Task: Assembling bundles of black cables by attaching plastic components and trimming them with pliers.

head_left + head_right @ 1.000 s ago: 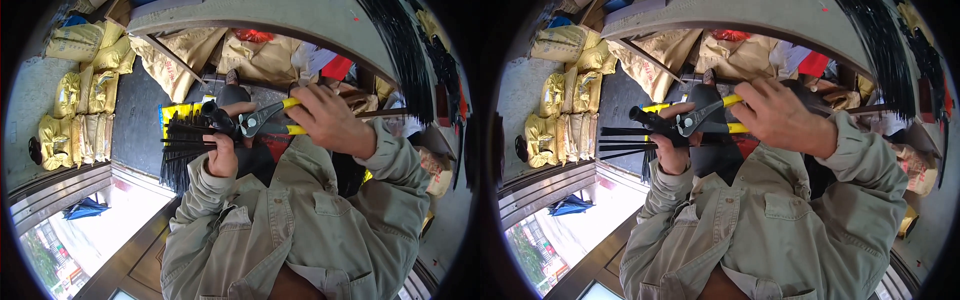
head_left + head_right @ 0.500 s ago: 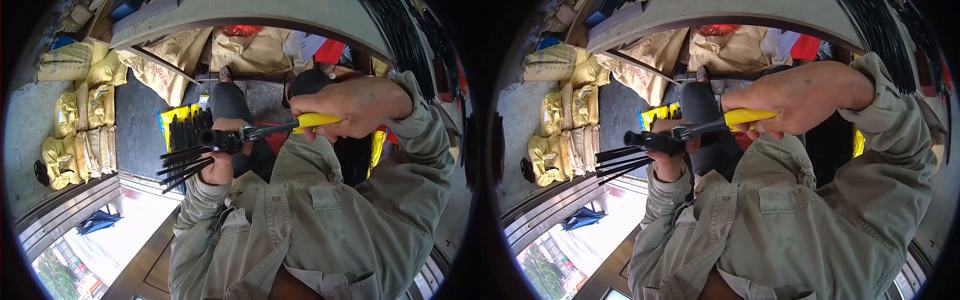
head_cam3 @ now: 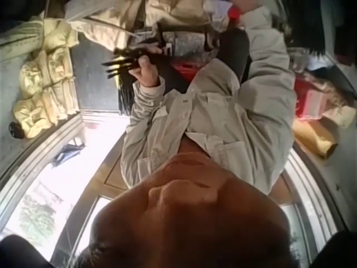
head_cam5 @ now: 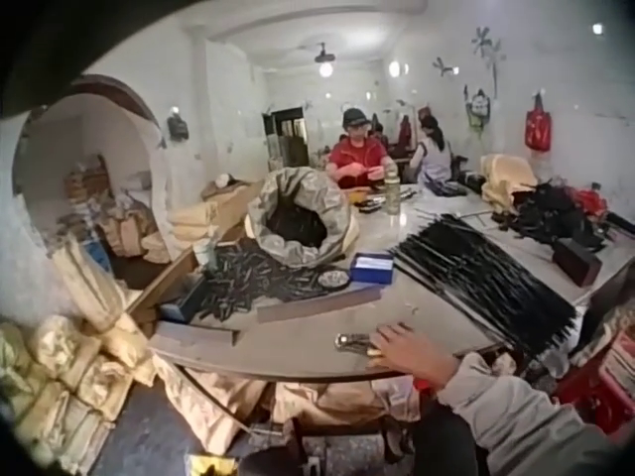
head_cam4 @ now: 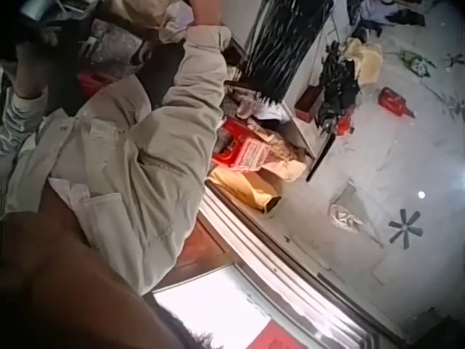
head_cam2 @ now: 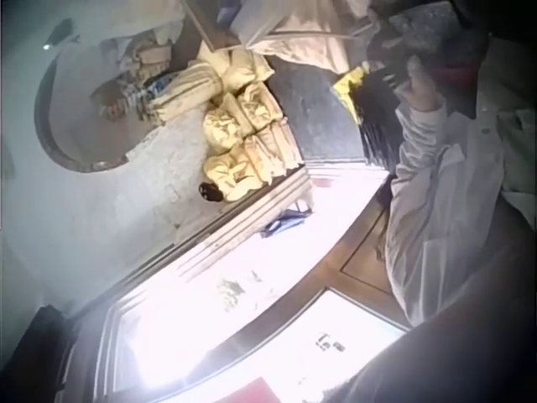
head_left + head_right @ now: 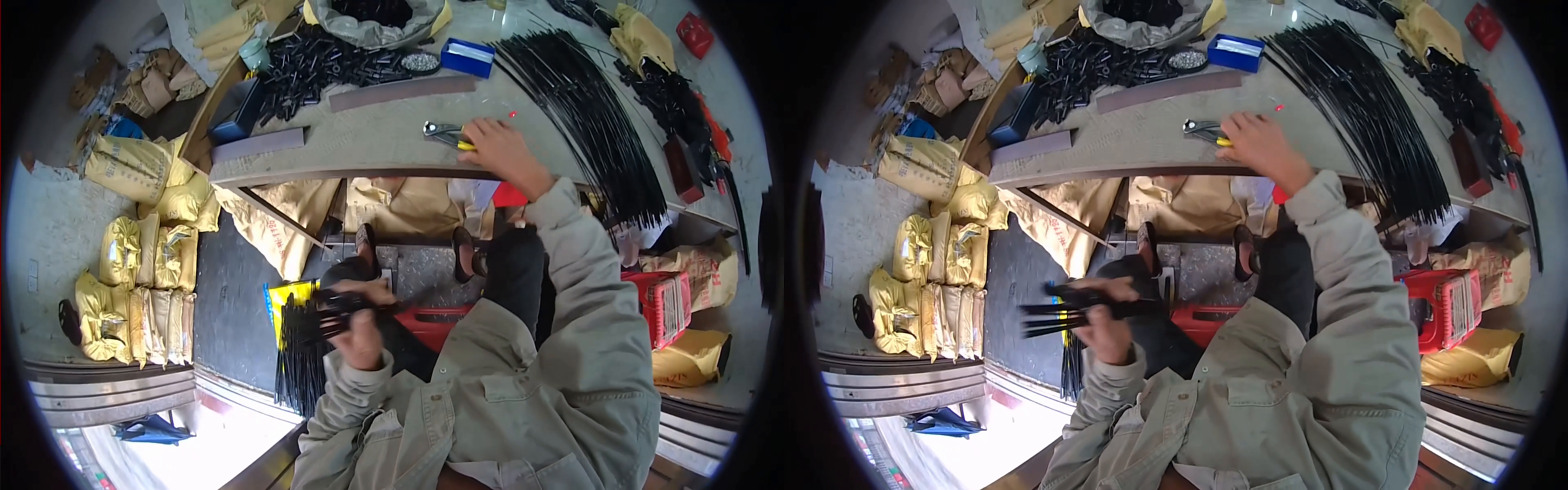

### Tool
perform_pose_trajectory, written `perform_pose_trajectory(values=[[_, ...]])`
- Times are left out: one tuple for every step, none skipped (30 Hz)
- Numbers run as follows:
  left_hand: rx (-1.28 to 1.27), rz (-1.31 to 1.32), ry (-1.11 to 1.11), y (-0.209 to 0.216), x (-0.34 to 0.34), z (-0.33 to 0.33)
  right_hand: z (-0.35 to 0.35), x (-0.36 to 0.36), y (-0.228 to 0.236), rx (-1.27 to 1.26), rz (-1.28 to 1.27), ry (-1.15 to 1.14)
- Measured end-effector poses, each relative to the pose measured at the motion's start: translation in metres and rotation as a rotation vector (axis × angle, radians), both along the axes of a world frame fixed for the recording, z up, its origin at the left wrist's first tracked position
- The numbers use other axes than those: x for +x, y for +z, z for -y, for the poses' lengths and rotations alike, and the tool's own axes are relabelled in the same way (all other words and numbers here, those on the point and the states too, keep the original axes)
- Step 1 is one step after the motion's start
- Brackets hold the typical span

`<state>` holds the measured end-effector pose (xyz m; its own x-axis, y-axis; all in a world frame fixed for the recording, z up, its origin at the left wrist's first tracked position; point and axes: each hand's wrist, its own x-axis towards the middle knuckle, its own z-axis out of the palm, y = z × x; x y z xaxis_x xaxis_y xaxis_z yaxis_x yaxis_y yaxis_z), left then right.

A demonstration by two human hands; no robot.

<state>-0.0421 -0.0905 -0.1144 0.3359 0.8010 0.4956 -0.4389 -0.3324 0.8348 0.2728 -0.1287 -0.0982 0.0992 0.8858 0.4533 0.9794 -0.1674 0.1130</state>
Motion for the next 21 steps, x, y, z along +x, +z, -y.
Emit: perform_pose_trajectory(values=[[-0.020,0.051,0.024,0.010,-0.007,-0.011,0.004,-0.014,-0.005,0.072,0.108,0.039],[-0.113,0.150,0.050,0.023,-0.013,-0.025,0.012,-0.039,-0.014,0.003,-0.136,0.133],[-0.211,0.245,0.072,0.035,-0.018,-0.042,0.028,-0.084,-0.005,0.081,-0.048,0.489],[-0.282,0.378,0.056,0.041,-0.023,-0.059,0.048,-0.129,-0.024,0.052,-0.330,0.597],[-0.356,0.508,0.035,0.046,-0.026,-0.076,0.061,-0.150,-0.035,-0.176,-0.755,0.646],[-0.378,0.487,0.019,0.040,-0.033,-0.092,0.067,-0.169,-0.031,-0.406,-1.189,0.661],[-0.460,0.619,-0.094,0.025,-0.036,-0.109,0.063,-0.170,-0.034,-0.394,-1.210,0.635],[-0.546,0.748,-0.212,0.005,-0.033,-0.122,0.054,-0.162,-0.041,-0.039,-1.139,0.573],[-0.575,0.731,-0.252,-0.019,-0.025,-0.129,0.046,-0.154,-0.031,0.308,-1.026,0.482],[-0.755,0.693,-0.183,-0.048,-0.018,-0.132,0.041,-0.156,-0.019,0.728,-1.511,0.511],[-0.923,0.649,-0.097,-0.086,-0.017,-0.137,0.035,-0.155,0.003,1.185,-1.962,0.540],[-0.790,0.403,-0.142,-0.151,-0.025,-0.148,0.037,-0.144,0.006,1.205,-1.939,0.533],[-0.643,0.167,-0.174,-0.198,-0.028,-0.157,0.037,-0.128,0.006,1.080,-1.868,0.764],[-0.896,0.353,-0.397,-0.169,0.013,-0.118,0.044,-0.107,0.003,0.959,-1.762,0.953],[-1.150,0.537,-0.610,-0.141,0.051,-0.068,0.053,-0.094,0.000,0.821,-1.655,1.130],[-1.226,0.379,-0.831,-0.145,0.054,-0.052,0.052,-0.099,0.003,0.814,-1.658,1.148],[-1.296,0.214,-1.040,-0.147,0.055,-0.039,0.054,-0.108,0.006,0.736,-1.687,0.908],[-1.290,0.228,-1.009,-0.149,0.051,-0.031,0.053,-0.117,0.006,0.645,-1.705,0.678],[-1.090,-0.195,-0.841,-0.141,0.045,-0.024,0.050,-0.125,0.005,0.542,-1.712,0.455],[-0.885,-0.607,-0.647,-0.121,0.038,-0.015,0.048,-0.131,0.000,0.510,-1.748,0.473],[-0.602,-0.405,-0.616,-0.101,0.035,-0.015,0.044,-0.132,-0.007,0.438,-1.633,0.443]])
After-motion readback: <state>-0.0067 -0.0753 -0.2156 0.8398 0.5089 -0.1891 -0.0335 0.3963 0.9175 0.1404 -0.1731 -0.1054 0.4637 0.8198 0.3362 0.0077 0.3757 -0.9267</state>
